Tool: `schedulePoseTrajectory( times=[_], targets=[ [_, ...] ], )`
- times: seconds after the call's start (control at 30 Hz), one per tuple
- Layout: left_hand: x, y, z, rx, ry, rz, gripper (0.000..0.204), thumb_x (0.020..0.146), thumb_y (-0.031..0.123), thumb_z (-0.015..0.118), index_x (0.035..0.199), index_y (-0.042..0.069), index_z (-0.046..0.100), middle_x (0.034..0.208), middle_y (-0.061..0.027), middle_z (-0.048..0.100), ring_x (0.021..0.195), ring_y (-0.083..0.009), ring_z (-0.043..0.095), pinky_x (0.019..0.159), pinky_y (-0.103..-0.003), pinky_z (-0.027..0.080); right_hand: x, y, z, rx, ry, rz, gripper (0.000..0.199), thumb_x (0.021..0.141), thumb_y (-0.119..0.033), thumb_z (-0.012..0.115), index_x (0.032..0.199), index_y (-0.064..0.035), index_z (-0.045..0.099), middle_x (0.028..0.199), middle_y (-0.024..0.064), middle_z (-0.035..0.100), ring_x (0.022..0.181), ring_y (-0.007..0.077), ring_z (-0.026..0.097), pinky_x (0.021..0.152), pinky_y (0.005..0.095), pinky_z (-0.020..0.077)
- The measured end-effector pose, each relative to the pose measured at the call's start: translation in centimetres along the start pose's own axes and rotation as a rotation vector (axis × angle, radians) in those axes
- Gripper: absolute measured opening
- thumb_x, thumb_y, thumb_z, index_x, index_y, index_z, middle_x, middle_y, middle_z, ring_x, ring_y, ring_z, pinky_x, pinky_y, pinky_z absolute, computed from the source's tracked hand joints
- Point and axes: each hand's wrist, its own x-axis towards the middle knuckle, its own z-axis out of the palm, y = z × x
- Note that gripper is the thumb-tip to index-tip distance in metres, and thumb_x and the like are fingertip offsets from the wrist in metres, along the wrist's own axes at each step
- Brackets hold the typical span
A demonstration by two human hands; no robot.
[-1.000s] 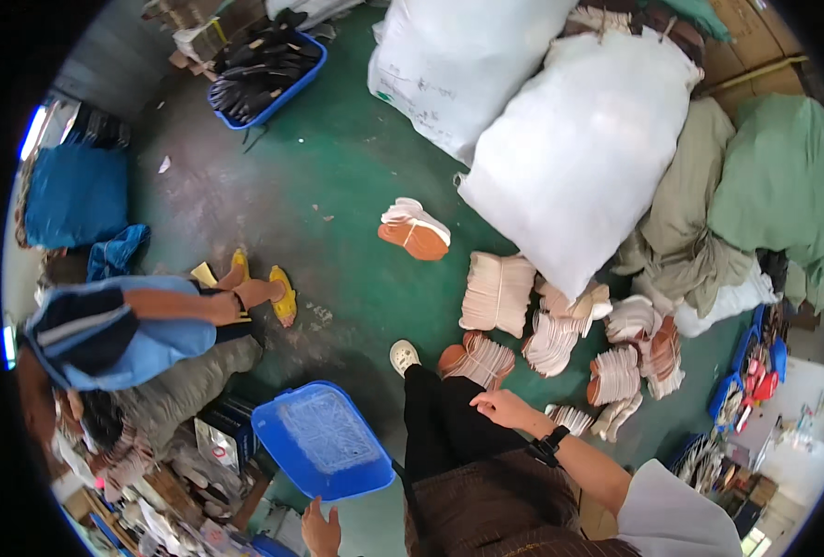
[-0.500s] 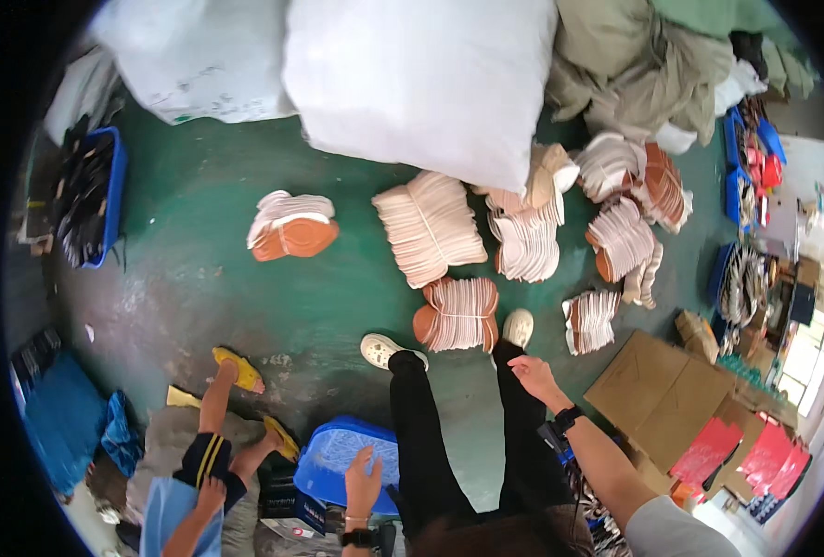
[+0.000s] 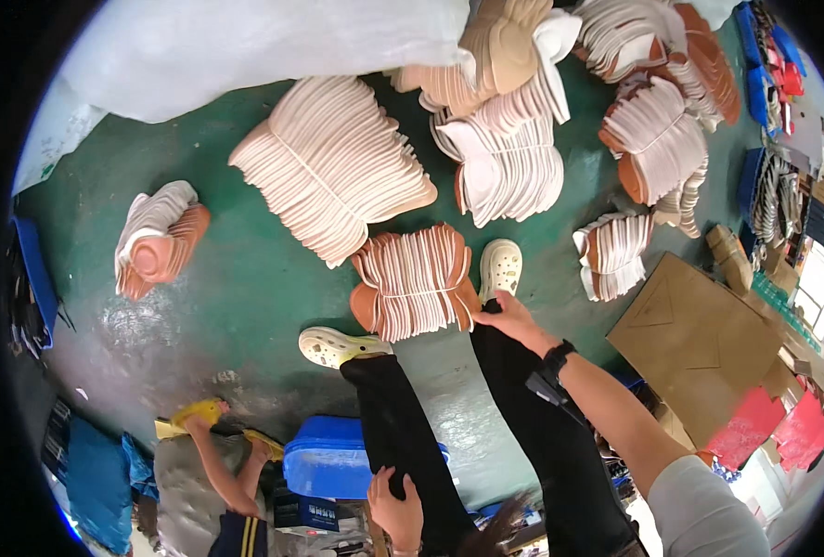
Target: The person assembles footwear by attaching white straps to brown insoles using a roller machine. They handle stacks of insoles and straps, feeding them into the machine and stacking the finished products.
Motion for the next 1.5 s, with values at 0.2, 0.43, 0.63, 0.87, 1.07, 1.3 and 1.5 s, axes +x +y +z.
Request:
schedulePoseTrajectory(
  times=[0.2, 0.43, 0.63, 0.87, 1.07, 1.3, 1.5],
  targets=[
    [1.3, -2.3, -0.4, 0.079, -0.144, 0.145, 0.041, 0.083, 0.021, 0.067, 0.12, 0.002, 0.059, 0.12, -0.0185, 0.062, 0.112, -0.0348, 0.057, 0.097, -0.04, 0.044, 10.1, 2.0, 3.5, 0.191, 0.147, -0.135, 0.12, 0.058, -0.051, 0.087, 0.139, 0.0127, 0.025, 0.137, 0.0325, 0.041, 0.128, 0.0384, 0.044, 0.108, 0.0381, 0.0348],
    [0.7, -2.8, -0.4, 0.147, -0.204, 0.054, 0.037, 0.085, 0.023, 0.065, 0.117, 0.005, 0.06, 0.123, -0.0184, 0.06, 0.116, -0.0355, 0.055, 0.099, -0.043, 0.043, 5.1, -3.7, 7.0, 0.162, 0.441, -0.345, 0.085, 0.055, -0.027, 0.087, 0.121, 0.0025, 0.041, 0.113, 0.0237, 0.051, 0.106, 0.0402, 0.05, 0.091, 0.0431, 0.0431],
    [2.1, 4.2, 0.1, 0.207, -0.034, 0.065, 0.018, 0.075, 0.012, 0.067, 0.092, 0.005, 0.066, 0.106, -0.0115, 0.067, 0.101, -0.0338, 0.059, 0.088, -0.043, 0.048, -2.5, -6.3, 5.8, -0.107, 0.706, -0.614, 0.072, 0.062, -0.019, 0.079, 0.12, -0.0024, 0.041, 0.118, 0.022, 0.046, 0.106, 0.0403, 0.047, 0.091, 0.0513, 0.0375],
    [1.3, 3.7, 1.3, 0.272, 0.033, 0.059, 0.016, 0.076, 0.014, 0.066, 0.091, 0.008, 0.067, 0.099, -0.0083, 0.068, 0.095, -0.032, 0.061, 0.081, -0.041, 0.049, -5.6, -6.6, 2.2, -0.139, 0.79, -0.725, 0.068, 0.063, -0.017, 0.077, 0.12, -0.0059, 0.041, 0.116, 0.0203, 0.046, 0.103, 0.0381, 0.047, 0.089, 0.0515, 0.0368],
    [1.1, 4.1, 2.2, 0.284, 0.036, 0.031, 0.015, 0.076, 0.015, 0.067, 0.089, 0.008, 0.068, 0.094, -0.0088, 0.069, 0.092, -0.0317, 0.062, 0.078, -0.041, 0.05, -6.9, -7.0, 0.2, -0.139, 0.825, -0.715, 0.065, 0.065, -0.015, 0.074, 0.12, -0.0055, 0.04, 0.115, 0.0204, 0.046, 0.102, 0.038, 0.047, 0.087, 0.0509, 0.0372],
    [1.1, 4.8, 2.5, 0.182, -0.01, -0.016, 0.023, 0.077, 0.02, 0.071, 0.096, 0.009, 0.067, 0.098, -0.01, 0.069, 0.096, -0.0315, 0.062, 0.081, -0.042, 0.049, -10.9, -8.5, -2.4, -0.139, 0.815, -0.736, 0.07, 0.063, -0.018, 0.079, 0.12, -0.0036, 0.041, 0.114, 0.0199, 0.047, 0.103, 0.0373, 0.048, 0.089, 0.0499, 0.0396],
    [4.3, 1.6, 0.2, -0.773, -0.191, 0.001, 0.087, 0.079, 0.026, 0.078, 0.147, 0.009, 0.027, 0.149, -0.02, 0.033, 0.14, -0.0314, 0.03, 0.111, -0.047, 0.026, -20.7, -11.9, -7.6, 0.043, 0.567, -0.758, 0.078, 0.059, -0.024, 0.088, 0.12, -0.0027, 0.044, 0.112, 0.0151, 0.052, 0.103, 0.0275, 0.056, 0.088, 0.038, 0.0478]
  ],
)
